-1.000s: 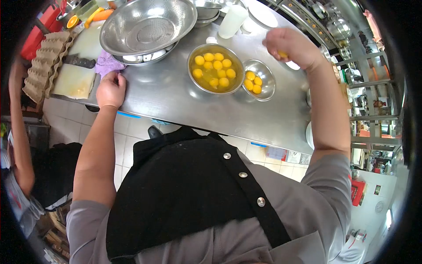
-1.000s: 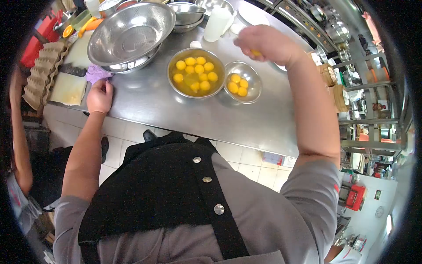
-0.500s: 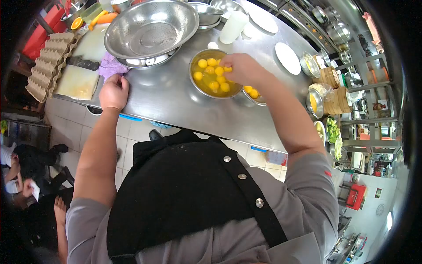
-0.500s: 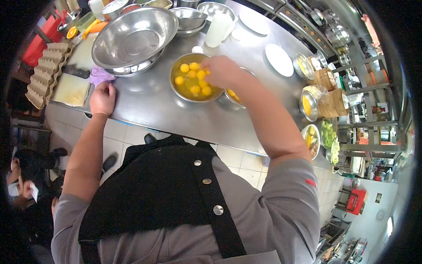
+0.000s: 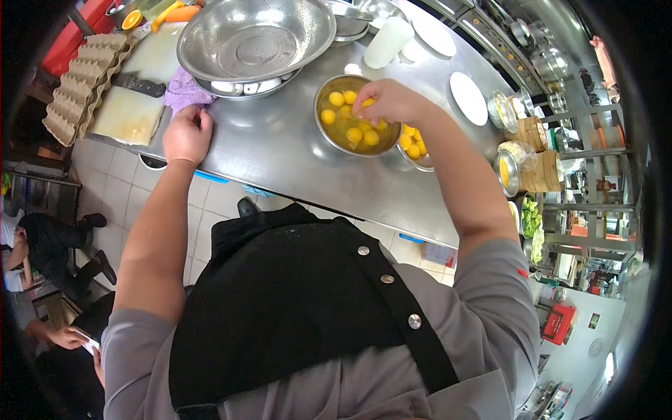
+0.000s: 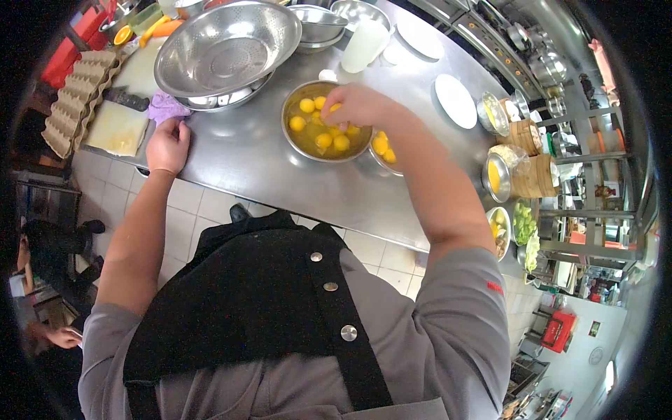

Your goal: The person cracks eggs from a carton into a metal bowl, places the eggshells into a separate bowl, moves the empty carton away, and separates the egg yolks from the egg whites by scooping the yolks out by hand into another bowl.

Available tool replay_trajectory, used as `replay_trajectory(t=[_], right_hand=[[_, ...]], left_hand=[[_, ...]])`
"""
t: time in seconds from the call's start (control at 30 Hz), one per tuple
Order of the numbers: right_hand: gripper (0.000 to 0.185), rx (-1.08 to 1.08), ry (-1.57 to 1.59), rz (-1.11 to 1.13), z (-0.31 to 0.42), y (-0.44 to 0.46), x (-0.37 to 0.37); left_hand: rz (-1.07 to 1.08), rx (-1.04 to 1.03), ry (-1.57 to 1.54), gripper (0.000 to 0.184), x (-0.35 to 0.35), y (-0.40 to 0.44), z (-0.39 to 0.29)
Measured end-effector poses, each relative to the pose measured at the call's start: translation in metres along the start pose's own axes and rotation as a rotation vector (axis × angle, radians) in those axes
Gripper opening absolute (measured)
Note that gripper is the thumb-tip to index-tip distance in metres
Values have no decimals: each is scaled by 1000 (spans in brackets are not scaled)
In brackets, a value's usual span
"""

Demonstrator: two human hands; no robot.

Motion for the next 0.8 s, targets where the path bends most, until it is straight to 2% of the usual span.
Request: replay_trajectory(t=[0.2, 0.3, 0.4, 0.5, 0.8], right_hand=[[21, -20, 545, -9, 15, -32, 27], [18, 3, 637, 1, 24, -41, 34], [16, -40, 669, -16, 37, -50, 36], [21, -34, 645, -61, 50, -56, 37], [23, 57, 390, -78, 76, -55, 44]], left_hand=[[-23, -14, -27, 26, 1, -1, -2], [-30, -6, -33, 26, 2, -1, -2], [-23, -12, -23, 27, 0, 0, -2], [-11, 0, -28, 28, -1, -1, 1], [7, 21, -39, 30, -4, 0, 3]])
Point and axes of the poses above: each hand's wrist, its own y-axis towards the middle knuckle, its own x-axis out of the back of the hand, z = x × y, the point moved 9 cm from there along y, towards the middle knuckle, and after that the axes turned 11 degrees about -z, right-handed, at the moved point
